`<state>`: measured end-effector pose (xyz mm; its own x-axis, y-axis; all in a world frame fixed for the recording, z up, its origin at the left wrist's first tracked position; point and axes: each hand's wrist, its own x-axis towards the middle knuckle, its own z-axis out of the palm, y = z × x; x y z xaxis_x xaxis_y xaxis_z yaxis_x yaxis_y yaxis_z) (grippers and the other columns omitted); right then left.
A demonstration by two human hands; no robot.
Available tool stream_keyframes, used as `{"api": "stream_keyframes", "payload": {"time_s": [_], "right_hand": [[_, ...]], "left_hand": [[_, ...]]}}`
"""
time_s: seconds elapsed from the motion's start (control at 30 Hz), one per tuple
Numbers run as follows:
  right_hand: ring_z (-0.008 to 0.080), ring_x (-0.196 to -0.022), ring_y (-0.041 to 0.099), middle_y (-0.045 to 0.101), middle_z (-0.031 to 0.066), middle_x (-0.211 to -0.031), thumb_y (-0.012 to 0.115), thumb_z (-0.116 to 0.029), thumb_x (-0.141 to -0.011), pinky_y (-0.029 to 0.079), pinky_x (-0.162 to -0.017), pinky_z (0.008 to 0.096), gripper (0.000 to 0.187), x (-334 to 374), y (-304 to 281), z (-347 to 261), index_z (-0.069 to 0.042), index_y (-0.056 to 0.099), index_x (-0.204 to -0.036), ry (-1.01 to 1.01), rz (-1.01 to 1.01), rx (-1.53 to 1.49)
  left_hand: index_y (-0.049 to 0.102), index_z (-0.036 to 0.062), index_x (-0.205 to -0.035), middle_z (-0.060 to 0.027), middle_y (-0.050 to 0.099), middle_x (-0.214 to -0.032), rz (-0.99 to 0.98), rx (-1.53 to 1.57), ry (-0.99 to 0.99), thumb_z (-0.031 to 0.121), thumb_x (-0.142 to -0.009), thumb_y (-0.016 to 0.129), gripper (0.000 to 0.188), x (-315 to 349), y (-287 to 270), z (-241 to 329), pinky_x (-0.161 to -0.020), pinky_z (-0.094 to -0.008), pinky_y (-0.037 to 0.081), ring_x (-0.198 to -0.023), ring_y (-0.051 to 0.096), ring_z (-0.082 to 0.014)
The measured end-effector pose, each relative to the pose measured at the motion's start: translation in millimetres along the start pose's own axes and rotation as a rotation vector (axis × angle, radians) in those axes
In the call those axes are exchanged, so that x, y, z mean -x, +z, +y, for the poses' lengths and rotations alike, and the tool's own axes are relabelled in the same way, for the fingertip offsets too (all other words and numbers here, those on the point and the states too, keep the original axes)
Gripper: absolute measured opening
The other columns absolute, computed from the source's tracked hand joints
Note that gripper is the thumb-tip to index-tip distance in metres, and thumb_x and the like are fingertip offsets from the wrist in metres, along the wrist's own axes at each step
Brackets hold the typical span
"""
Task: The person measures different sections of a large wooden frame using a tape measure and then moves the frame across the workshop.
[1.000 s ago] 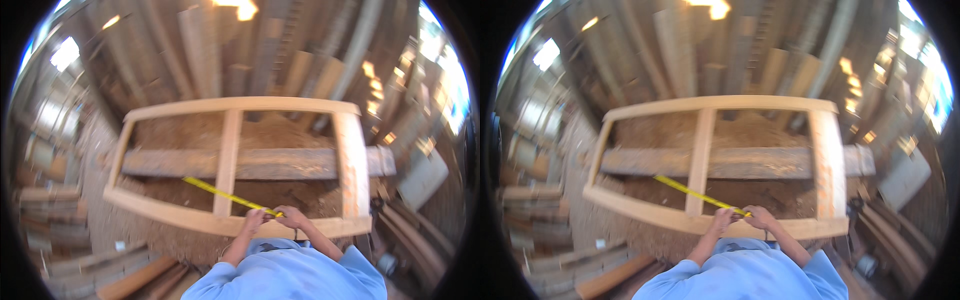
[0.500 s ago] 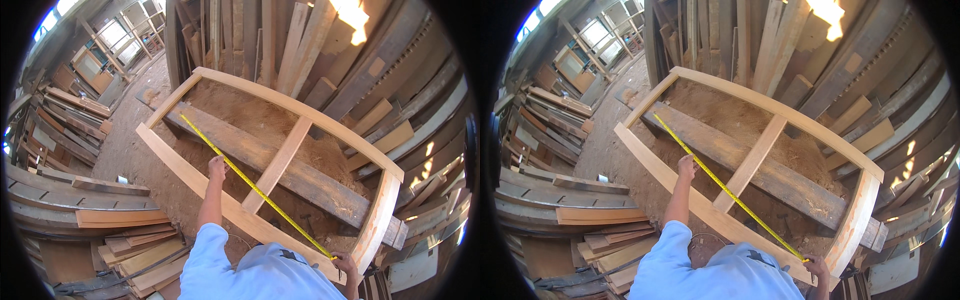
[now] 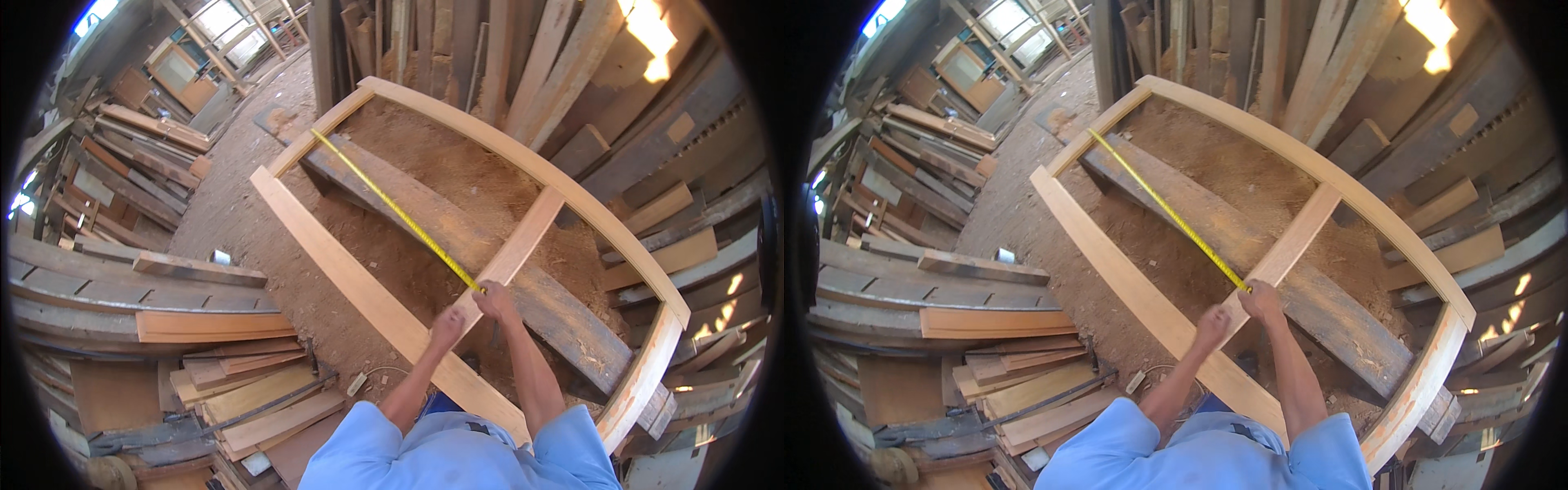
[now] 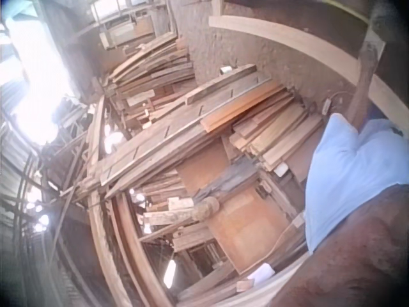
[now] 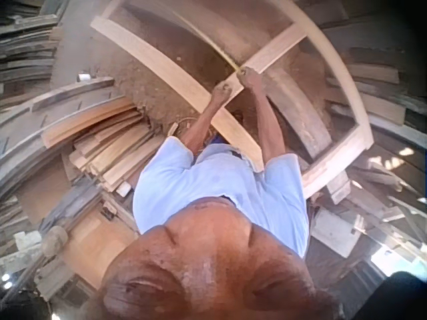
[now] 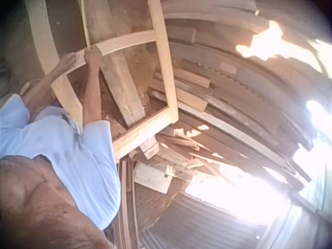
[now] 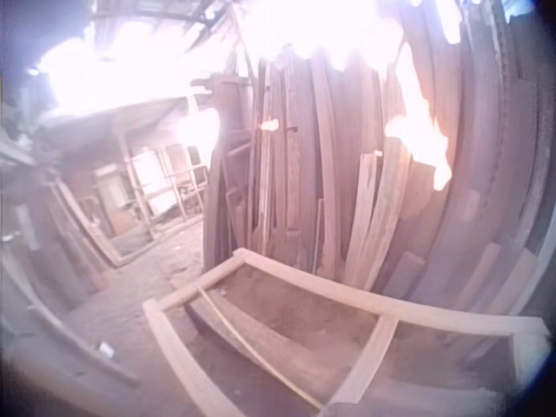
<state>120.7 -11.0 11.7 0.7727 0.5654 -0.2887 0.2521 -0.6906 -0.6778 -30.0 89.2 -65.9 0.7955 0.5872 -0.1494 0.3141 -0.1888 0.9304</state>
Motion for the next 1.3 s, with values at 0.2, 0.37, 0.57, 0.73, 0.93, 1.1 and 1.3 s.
{"api": "stream_keyframes", "payload": {"time_s": [0.2,0.37,0.57,0.73,0.93,1.1,1.3], "right_hand": [[0.0374,-0.117,0.060,0.064,0.0227,-0.124,0.062,-0.033,-0.084,0.046,-0.102,0.0430,0.047,-25,-4,-18,-0.006,0.067,-0.122,0.039,-0.086,0.041],[0.0378,-0.116,0.061,0.065,0.0235,-0.121,0.062,-0.030,-0.083,0.047,-0.101,0.0433,0.045,1,-21,27,-0.006,0.067,-0.121,0.081,-0.043,-0.022],[0.0377,-0.116,0.059,0.067,0.0234,-0.115,0.061,-0.023,-0.081,0.046,-0.101,0.0434,0.041,114,-101,123,-0.006,0.069,-0.118,0.162,0.094,-0.008],[0.0394,-0.111,0.059,0.067,0.0210,-0.113,0.066,-0.018,-0.078,0.046,-0.102,0.0442,0.036,232,-148,290,-0.007,0.071,-0.111,0.211,0.173,0.110],[0.0383,-0.117,0.056,0.070,0.0161,-0.108,0.068,-0.010,-0.073,0.046,-0.102,0.0450,0.033,415,-228,441,-0.009,0.074,-0.105,0.333,0.361,0.143],[0.0381,-0.123,0.053,0.065,0.0180,-0.121,0.065,-0.008,-0.074,0.044,-0.106,0.0419,0.035,502,-238,559,-0.009,0.074,-0.108,0.466,0.426,0.083],[0.0380,-0.123,0.053,0.056,0.0228,-0.130,0.065,-0.009,-0.075,0.042,-0.106,0.0399,0.037,517,-245,588,-0.008,0.073,-0.110,0.518,0.435,0.047]], "left_hand": [[0.067,-0.0008,-0.100,-0.0200,0.069,-0.092,-0.233,-0.099,0.081,0.018,-0.089,0.063,0.022,116,-6,7,-0.077,-0.0425,0.053,-0.083,0.066,-0.0378],[0.066,0.0012,-0.103,-0.0179,0.068,-0.100,-0.432,-0.422,0.235,0.021,-0.086,0.063,0.026,141,8,3,-0.087,-0.0450,0.049,-0.099,0.063,-0.0344],[0.066,0.0073,-0.112,-0.0161,0.064,-0.117,-0.680,-0.738,0.253,0.031,-0.085,0.065,0.036,144,59,36,-0.100,-0.0473,0.042,-0.116,0.055,-0.0331],[0.061,0.0099,-0.127,-0.0150,0.058,-0.133,-0.991,-0.998,0.188,0.040,-0.084,0.067,0.052,168,125,34,-0.108,-0.0484,0.037,-0.128,0.049,-0.0320],[0.049,0.0150,-0.142,-0.0144,0.052,-0.141,-1.273,-1.208,0.174,0.048,-0.083,0.070,0.071,234,190,80,-0.114,-0.0511,0.026,-0.135,0.041,-0.0355],[0.050,0.0232,-0.142,-0.0108,0.051,-0.142,-1.279,-1.363,0.149,0.049,-0.083,0.072,0.068,253,211,72,-0.114,-0.0515,0.023,-0.136,0.038,-0.0319],[0.053,0.0261,-0.139,-0.0106,0.052,-0.141,-1.282,-1.420,0.081,0.044,-0.081,0.075,0.065,252,215,81,-0.114,-0.0496,0.024,-0.135,0.040,-0.0321]]}}
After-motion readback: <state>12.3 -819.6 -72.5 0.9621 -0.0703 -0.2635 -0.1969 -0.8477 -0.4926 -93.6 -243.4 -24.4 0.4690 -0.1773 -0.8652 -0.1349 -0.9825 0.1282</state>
